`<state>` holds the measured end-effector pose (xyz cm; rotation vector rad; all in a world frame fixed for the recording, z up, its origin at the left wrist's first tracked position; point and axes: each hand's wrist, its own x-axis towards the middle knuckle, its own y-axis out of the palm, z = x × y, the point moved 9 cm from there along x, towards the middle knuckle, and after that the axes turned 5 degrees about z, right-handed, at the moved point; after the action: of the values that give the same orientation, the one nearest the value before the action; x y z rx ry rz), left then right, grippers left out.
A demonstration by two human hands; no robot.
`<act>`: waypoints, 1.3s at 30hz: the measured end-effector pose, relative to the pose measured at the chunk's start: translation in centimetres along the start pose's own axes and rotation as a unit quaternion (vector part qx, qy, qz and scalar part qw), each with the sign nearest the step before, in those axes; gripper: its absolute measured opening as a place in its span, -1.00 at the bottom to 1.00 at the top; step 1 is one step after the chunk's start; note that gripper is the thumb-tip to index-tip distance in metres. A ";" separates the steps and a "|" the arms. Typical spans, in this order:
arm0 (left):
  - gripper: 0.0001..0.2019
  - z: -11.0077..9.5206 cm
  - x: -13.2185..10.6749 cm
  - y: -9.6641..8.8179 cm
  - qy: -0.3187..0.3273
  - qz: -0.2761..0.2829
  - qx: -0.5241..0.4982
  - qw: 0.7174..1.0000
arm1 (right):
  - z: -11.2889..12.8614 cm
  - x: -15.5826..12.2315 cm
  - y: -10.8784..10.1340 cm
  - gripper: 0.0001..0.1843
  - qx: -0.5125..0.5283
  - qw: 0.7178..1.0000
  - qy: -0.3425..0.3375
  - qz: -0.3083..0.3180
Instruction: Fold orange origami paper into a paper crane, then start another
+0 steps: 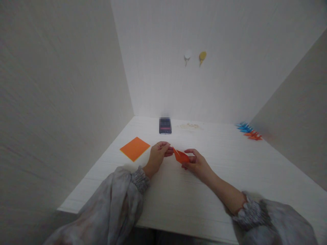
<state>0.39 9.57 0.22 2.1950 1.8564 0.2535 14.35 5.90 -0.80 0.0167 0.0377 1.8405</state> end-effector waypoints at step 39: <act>-0.75 1.0 -1.3 3.6 -0.009 0.138 0.027 0.990 | 0.4 0.3 0.5 -0.56 -0.031 0.999 -0.021 -0.003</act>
<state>3.82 7.71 0.37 2.4807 1.5639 0.2379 13.80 6.01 -0.39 0.0118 -0.0483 1.8331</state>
